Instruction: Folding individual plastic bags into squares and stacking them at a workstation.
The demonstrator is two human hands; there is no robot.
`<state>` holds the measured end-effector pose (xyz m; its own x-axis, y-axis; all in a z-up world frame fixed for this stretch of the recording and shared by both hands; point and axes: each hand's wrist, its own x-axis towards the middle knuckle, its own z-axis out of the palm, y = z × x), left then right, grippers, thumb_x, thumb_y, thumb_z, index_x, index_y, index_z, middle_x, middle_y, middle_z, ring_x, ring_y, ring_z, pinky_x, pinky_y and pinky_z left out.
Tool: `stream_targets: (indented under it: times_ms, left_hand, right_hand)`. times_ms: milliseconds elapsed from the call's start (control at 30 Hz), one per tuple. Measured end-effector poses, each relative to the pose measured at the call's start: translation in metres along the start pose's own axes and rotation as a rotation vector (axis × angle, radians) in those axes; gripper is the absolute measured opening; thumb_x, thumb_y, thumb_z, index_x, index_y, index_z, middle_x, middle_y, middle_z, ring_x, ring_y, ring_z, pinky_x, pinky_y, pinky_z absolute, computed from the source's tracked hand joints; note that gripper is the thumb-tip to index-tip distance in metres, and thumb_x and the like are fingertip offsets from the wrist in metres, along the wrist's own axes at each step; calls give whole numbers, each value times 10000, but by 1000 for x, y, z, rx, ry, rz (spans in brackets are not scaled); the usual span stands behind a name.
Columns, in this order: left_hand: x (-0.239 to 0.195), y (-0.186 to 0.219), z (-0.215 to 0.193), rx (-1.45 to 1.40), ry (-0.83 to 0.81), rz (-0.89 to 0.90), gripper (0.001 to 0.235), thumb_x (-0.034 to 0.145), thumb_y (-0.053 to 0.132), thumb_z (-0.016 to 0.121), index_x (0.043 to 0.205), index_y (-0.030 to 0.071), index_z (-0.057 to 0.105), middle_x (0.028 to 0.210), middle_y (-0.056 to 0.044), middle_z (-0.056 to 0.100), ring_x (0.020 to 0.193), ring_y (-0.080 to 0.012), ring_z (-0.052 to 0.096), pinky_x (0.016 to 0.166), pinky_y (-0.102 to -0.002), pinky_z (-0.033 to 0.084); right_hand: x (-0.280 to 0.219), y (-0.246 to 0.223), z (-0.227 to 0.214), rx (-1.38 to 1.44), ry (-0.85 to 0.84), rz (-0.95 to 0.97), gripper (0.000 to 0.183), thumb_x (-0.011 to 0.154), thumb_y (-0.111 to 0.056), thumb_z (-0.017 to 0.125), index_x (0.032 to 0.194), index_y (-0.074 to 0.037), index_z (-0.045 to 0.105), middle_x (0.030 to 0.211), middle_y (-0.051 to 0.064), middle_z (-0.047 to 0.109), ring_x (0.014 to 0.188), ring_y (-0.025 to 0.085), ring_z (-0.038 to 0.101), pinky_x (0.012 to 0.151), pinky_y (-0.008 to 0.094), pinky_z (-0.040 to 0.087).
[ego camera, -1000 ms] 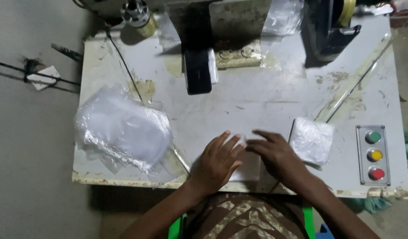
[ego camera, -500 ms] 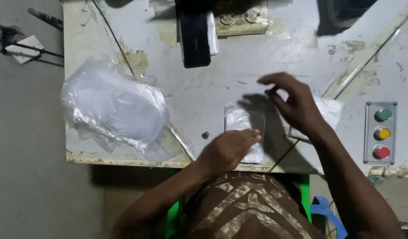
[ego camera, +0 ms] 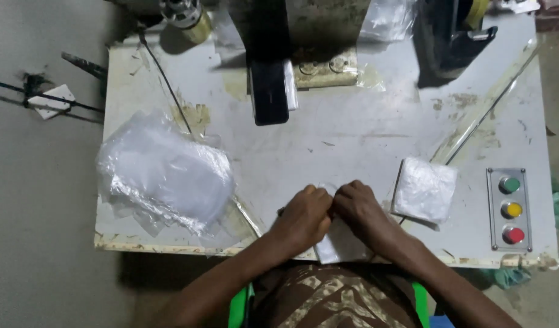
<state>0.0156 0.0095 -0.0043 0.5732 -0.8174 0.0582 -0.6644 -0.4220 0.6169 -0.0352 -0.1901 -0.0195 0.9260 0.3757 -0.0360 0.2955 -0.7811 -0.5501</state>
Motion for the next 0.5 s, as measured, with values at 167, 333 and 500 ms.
stream_targets:
  times_ms: [167, 333, 500]
  left_hand:
    - [-23, 29, -9, 4, 9, -2, 167, 774, -2, 623, 828, 83, 489, 728, -102, 515, 700, -264, 489, 654, -411, 428]
    - [-29, 16, -9, -166, -4, 101, 432, 981, 101, 706, 1288, -12, 423, 1071, -229, 619, 779, -403, 689, 538, -441, 485]
    - [-23, 9, 9, -30, -111, -22, 362, 1016, 159, 636, 1323, 36, 491, 796, -173, 657, 641, -377, 620, 575, -496, 493]
  right_hand:
    - [-25, -11, -22, 384, -33, -167, 454, 598, 166, 545, 965, -87, 628, 945, 79, 613, 895, 271, 569, 763, 369, 446]
    - [-23, -29, -66, 454, -233, -4, 319, 973, -95, 585, 1289, -100, 539, 1147, 86, 572, 865, 260, 676, 680, 383, 524]
    - [-24, -18, -27, 373, -235, 179, 298, 940, -37, 542, 1218, -136, 579, 1053, 72, 575, 828, 243, 658, 702, 389, 498]
